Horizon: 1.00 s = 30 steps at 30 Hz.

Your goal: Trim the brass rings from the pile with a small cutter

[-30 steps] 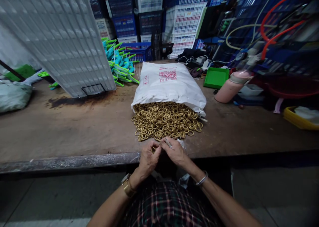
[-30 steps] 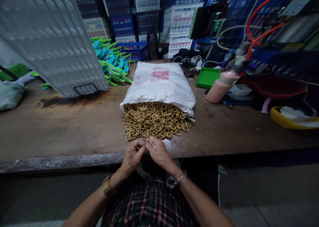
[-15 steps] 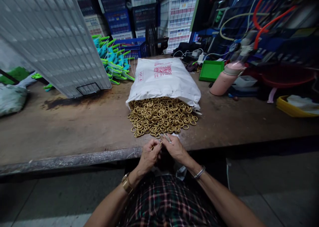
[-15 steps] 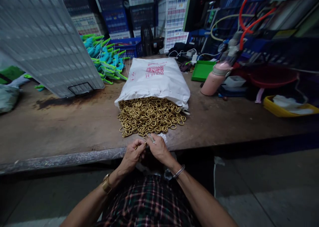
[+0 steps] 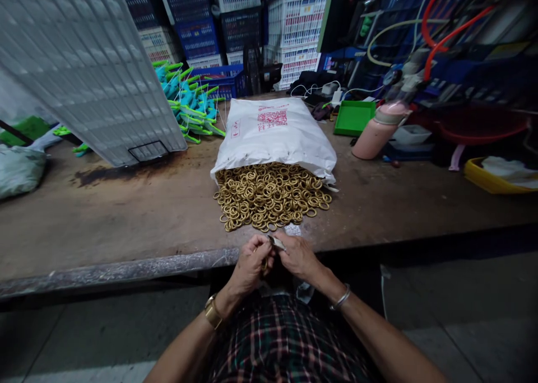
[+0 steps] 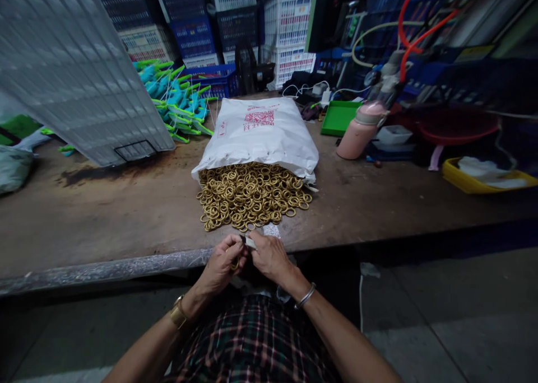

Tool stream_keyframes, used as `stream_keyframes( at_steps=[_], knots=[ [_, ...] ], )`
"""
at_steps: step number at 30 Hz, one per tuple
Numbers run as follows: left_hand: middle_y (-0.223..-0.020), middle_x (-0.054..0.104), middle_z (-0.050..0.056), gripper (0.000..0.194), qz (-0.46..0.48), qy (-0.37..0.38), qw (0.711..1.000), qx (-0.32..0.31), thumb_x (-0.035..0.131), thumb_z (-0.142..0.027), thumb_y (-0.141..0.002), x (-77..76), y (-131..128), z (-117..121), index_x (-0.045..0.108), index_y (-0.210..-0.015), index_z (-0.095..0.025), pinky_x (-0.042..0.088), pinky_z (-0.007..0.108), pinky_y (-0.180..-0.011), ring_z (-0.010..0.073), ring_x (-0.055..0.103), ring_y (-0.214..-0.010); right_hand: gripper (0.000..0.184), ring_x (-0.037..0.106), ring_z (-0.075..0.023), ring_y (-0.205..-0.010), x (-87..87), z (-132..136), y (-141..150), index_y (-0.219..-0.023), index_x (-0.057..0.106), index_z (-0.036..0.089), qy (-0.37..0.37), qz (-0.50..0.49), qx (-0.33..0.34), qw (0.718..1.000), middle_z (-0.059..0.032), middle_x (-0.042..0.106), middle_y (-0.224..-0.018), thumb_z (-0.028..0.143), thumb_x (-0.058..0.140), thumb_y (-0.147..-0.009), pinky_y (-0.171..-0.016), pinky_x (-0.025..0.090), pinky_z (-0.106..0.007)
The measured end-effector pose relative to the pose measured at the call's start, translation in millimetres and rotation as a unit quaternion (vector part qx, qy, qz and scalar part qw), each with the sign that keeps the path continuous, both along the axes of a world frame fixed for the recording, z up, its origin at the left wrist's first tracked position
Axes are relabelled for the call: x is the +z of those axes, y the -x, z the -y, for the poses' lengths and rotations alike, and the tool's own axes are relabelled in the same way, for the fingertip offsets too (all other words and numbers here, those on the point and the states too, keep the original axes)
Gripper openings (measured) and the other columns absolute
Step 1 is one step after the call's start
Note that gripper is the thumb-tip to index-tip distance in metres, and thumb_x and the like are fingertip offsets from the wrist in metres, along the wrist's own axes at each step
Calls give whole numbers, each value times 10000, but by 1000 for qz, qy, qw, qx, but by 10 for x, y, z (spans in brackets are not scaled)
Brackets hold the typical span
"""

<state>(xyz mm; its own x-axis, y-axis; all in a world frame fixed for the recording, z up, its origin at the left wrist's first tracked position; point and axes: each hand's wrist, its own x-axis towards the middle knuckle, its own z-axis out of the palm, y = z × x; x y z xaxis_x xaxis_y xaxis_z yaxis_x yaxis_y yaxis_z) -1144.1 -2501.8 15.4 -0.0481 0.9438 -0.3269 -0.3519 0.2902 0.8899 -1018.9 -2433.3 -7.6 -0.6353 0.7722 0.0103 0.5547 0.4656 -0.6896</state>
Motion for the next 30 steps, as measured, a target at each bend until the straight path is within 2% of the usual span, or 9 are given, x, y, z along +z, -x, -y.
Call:
stream_keyframes(
  at_steps=[5,11,14,20,23,27,30],
  knots=[
    [-498,458,-66,263,-65,-9,998,-17,528,-425,-793,-10,48,16,441,-752,-180,249,166,-387,44,334,-381,294,539,-152,-650,18,71,13,-953,562,181,-23,75,25,997,-33,623,-713,108,396,-721,-572,270,-239],
    [-489,450,-65,256,-131,-11,991,-10,518,-411,-792,31,67,30,432,-719,-182,262,174,-401,53,338,-392,336,559,-164,-683,33,63,38,-978,562,180,-31,99,16,994,-40,640,-751,103,407,-690,-580,264,-252],
    [-493,446,-62,266,-145,-13,989,-20,503,-426,-796,49,82,34,427,-720,-182,258,176,-406,56,336,-401,297,561,-162,-699,55,45,37,-950,563,181,-11,95,31,995,-39,638,-753,108,401,-711,-591,278,-246],
    [-524,437,-50,288,-180,-46,982,-36,498,-427,-804,98,138,74,432,-689,-171,285,180,-457,62,353,-463,193,561,-151,-712,91,-35,25,-841,561,183,37,93,108,989,-40,638,-778,139,389,-765,-589,297,-231],
    [-527,454,-44,305,-137,-43,988,-57,508,-447,-798,187,117,135,433,-694,-170,272,178,-446,57,354,-454,186,564,-164,-707,96,-54,68,-868,565,177,7,145,86,986,-54,638,-768,170,405,-773,-571,276,-243],
    [-535,472,-39,304,-1,-38,995,-87,543,-457,-777,290,67,202,447,-726,-173,241,172,-396,43,342,-404,237,565,-165,-679,121,-69,203,-974,540,173,-42,167,36,984,-51,638,-766,179,442,-758,-541,243,-255],
    [-544,454,-33,300,83,-4,995,-48,541,-449,-781,256,104,198,480,-733,-159,203,163,-357,39,339,-395,229,574,-156,-716,148,-118,334,-980,524,187,-81,139,-22,987,-43,647,-811,152,416,-782,-564,258,-251]
  ],
)
